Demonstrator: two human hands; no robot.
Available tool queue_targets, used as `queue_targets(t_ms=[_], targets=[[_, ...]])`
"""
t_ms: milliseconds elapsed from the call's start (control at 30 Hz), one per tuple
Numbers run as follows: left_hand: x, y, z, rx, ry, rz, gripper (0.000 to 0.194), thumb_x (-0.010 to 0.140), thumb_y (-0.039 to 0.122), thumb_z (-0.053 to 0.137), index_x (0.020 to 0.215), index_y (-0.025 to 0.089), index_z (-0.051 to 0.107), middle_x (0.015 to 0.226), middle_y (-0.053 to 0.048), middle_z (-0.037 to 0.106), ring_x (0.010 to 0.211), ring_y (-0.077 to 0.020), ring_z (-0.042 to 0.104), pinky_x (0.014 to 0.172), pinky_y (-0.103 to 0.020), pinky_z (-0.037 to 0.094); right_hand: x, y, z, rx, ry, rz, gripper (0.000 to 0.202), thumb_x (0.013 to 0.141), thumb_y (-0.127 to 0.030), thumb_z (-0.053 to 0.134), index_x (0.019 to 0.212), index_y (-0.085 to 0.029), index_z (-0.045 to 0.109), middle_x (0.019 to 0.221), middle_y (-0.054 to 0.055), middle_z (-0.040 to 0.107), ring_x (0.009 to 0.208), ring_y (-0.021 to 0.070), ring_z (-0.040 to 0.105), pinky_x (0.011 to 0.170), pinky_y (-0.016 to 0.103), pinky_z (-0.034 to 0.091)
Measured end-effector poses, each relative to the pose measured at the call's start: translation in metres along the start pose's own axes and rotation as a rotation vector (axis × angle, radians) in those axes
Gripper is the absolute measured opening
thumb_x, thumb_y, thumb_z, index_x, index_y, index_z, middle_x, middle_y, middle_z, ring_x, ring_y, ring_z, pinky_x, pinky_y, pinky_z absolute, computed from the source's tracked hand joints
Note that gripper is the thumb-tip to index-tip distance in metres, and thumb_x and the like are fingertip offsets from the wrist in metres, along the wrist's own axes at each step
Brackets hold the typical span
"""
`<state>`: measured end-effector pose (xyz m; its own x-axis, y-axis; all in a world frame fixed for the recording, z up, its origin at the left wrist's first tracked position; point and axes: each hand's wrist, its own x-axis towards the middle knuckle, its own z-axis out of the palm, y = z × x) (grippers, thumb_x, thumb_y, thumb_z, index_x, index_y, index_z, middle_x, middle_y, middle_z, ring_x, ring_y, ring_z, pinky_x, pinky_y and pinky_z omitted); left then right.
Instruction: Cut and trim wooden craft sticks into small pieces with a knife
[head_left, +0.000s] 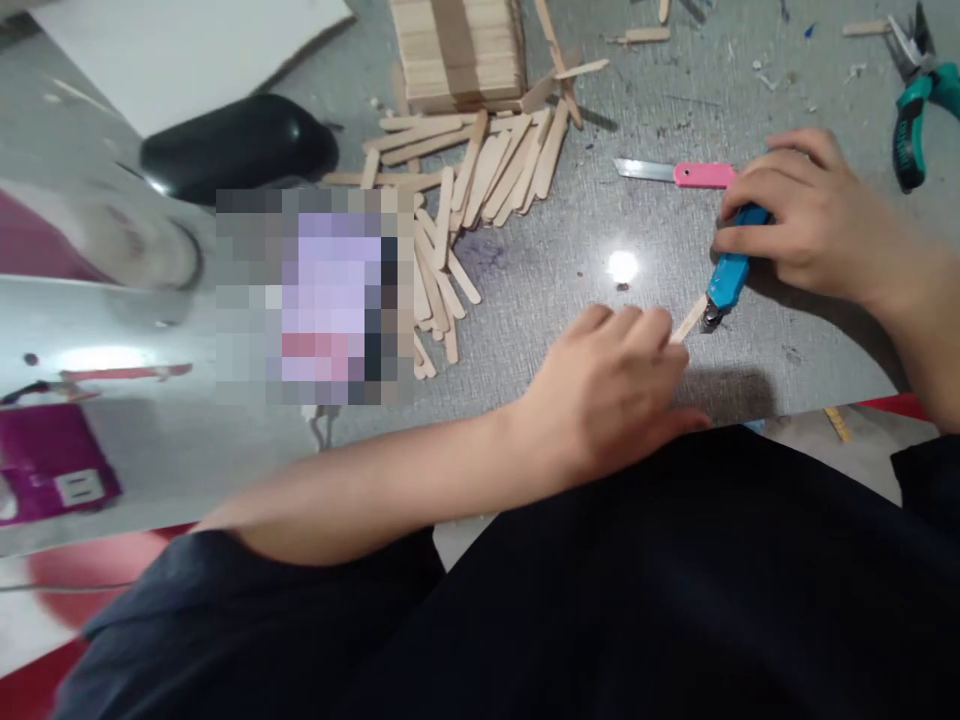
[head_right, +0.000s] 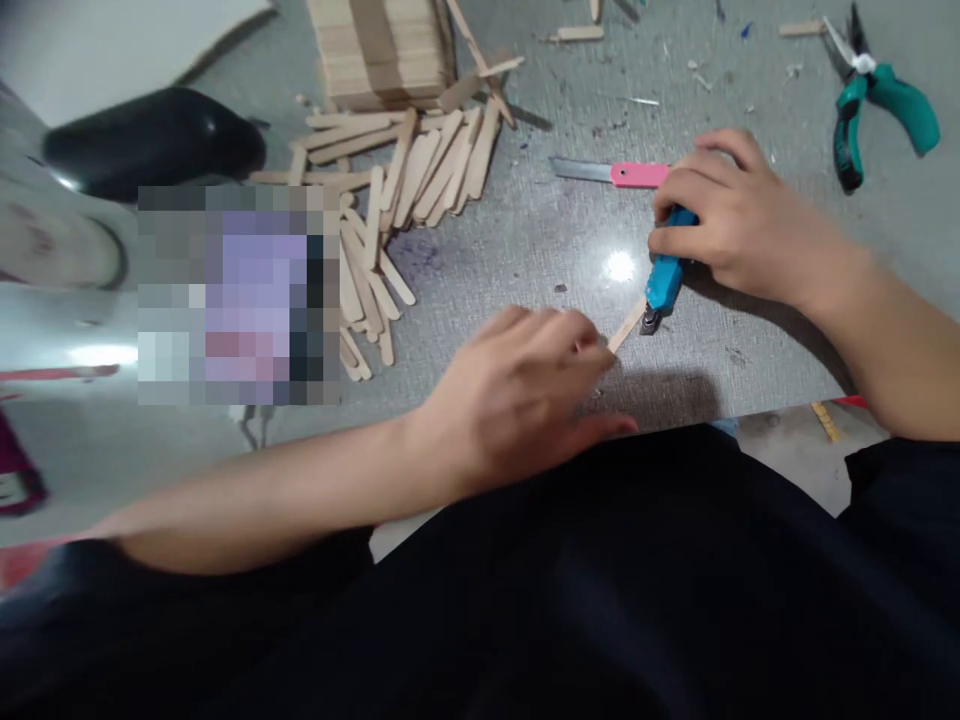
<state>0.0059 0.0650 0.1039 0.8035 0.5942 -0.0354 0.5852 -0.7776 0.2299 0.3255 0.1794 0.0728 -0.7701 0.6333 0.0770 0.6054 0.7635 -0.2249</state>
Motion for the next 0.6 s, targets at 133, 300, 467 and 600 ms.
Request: queue_targets(t_ms=[133, 300, 467, 600], targets=[[0.013, -0.037, 0.021, -0.161, 0.123, -0.074, 0.067, 0.111, 0.064, 0.086, 0.161, 0.02, 0.077, 0.17, -0.026, 0.074, 0.156, -0.049, 0.07, 0.133, -0.07, 0.051, 0.005, -0.011, -0.001, -0.045, -0.016, -0.08, 0.041, 0.129, -0.02, 0.049, 0.127, -0.034, 0.087, 0.144, 0.002, 0.089, 0.152, 0.0309, 0.077, 0.147, 0.073, 0.048], [0.02, -0.069, 0.052, -0.276, 0.082, 0.042, 0.076, 0.119, 0.078, 0.067, 0.176, 0.028, 0.068, 0.19, -0.022, 0.063, 0.179, -0.0515, 0.052, 0.151, -0.081, 0.026, 0.002, -0.004, -0.002, -0.231, 0.074, -0.187, 0.05, 0.125, -0.008, 0.037, 0.134, -0.026, 0.083, 0.142, 0.007, 0.087, 0.148, 0.0333, 0.082, 0.137, 0.074, 0.06], [0.021, -0.071, 0.058, -0.235, 0.062, 0.07, 0.084, 0.119, 0.091, 0.056, 0.181, 0.034, 0.065, 0.202, -0.017, 0.051, 0.188, -0.0546, 0.041, 0.152, -0.089, 0.016, -0.003, 0.014, -0.004, -0.139, 0.035, -0.131, 0.04, 0.13, -0.026, 0.045, 0.147, -0.028, 0.081, 0.144, 0.01, 0.089, 0.141, 0.0353, 0.084, 0.127, 0.068, 0.066], [0.021, -0.056, 0.057, -0.167, 0.162, -0.052, 0.088, 0.117, 0.095, 0.055, 0.17, 0.027, 0.071, 0.197, -0.022, 0.057, 0.188, -0.0568, 0.043, 0.153, -0.093, 0.015, -0.005, 0.015, -0.005, -0.118, 0.042, -0.148, 0.04, 0.129, -0.032, 0.046, 0.151, -0.021, 0.078, 0.134, 0.015, 0.09, 0.125, 0.0377, 0.087, 0.105, 0.06, 0.072]])
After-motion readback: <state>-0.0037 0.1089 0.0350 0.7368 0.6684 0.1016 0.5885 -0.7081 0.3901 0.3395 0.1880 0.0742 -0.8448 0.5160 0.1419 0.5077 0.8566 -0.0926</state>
